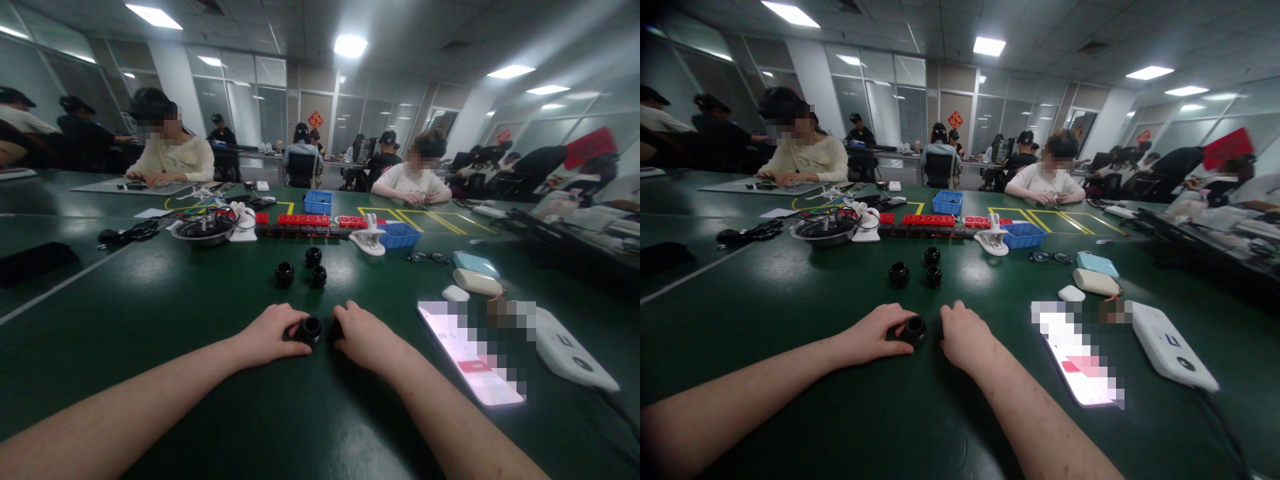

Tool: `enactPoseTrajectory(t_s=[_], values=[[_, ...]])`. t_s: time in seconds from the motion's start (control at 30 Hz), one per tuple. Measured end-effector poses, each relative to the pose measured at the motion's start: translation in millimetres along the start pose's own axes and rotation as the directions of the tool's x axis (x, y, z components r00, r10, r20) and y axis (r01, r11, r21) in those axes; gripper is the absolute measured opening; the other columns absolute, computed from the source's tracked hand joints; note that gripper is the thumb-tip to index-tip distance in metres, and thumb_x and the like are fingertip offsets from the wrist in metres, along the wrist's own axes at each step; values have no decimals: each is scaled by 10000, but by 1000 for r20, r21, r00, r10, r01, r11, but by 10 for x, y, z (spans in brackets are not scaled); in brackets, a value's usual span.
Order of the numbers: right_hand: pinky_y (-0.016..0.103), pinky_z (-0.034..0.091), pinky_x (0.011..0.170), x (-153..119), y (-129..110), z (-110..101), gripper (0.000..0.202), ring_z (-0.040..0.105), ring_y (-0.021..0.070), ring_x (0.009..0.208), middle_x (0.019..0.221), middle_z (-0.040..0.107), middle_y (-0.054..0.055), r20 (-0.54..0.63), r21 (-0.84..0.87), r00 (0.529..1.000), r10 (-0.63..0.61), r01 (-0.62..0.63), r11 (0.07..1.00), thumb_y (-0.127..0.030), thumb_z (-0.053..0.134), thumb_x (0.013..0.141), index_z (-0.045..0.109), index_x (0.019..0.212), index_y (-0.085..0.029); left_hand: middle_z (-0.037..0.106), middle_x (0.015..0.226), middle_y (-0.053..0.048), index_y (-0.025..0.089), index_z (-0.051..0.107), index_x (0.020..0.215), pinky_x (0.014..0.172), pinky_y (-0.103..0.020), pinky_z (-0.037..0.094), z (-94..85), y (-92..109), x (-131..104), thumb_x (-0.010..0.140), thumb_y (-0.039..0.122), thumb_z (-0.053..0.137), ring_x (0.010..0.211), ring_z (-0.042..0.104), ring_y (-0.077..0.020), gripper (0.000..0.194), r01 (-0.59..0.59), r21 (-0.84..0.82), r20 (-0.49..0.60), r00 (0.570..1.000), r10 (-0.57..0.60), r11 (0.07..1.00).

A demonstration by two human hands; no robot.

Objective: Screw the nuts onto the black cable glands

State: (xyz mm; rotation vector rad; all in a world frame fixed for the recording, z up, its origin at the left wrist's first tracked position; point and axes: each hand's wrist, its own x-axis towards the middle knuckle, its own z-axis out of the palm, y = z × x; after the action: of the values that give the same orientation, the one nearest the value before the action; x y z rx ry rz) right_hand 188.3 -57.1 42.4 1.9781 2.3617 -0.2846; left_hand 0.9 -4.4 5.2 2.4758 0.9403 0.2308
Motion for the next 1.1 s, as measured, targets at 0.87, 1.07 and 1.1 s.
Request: enactPoseTrajectory(t_s=[0.87, 1.07, 1.1], values=[[297, 456, 671, -19, -23, -53, 288, 588, 229, 829, 969, 536, 96, 76, 11, 996, -36, 35, 999, -244, 642, 693, 557, 953, -154, 510, 713, 25, 225, 568, 932, 670, -262, 311, 8, 0, 0, 734, 486, 588, 740, 458, -170, 328, 3, -9, 0, 1000, -3, 1000], [300, 451, 677, -35, -45, -76, 299, 584, 229, 845, 990, 529, 104, 104, 22, 994, -37, 34, 999, -225, 634, 698, 556, 977, -151, 512, 717, 27, 220, 568, 931, 682, -266, 320, -1, 8, 7, 742, 486, 575, 745, 465, -167, 326, 8, -3, 11, 1000, -8, 1000], [300, 450, 676, -36, -47, -79, 303, 584, 229, 847, 992, 529, 105, 106, 24, 994, -36, 33, 999, -223, 634, 698, 556, 981, -150, 512, 720, 25, 218, 569, 928, 681, -266, 321, -1, 6, 8, 744, 492, 570, 746, 467, -167, 329, 9, -3, 13, 1000, -9, 1000]])
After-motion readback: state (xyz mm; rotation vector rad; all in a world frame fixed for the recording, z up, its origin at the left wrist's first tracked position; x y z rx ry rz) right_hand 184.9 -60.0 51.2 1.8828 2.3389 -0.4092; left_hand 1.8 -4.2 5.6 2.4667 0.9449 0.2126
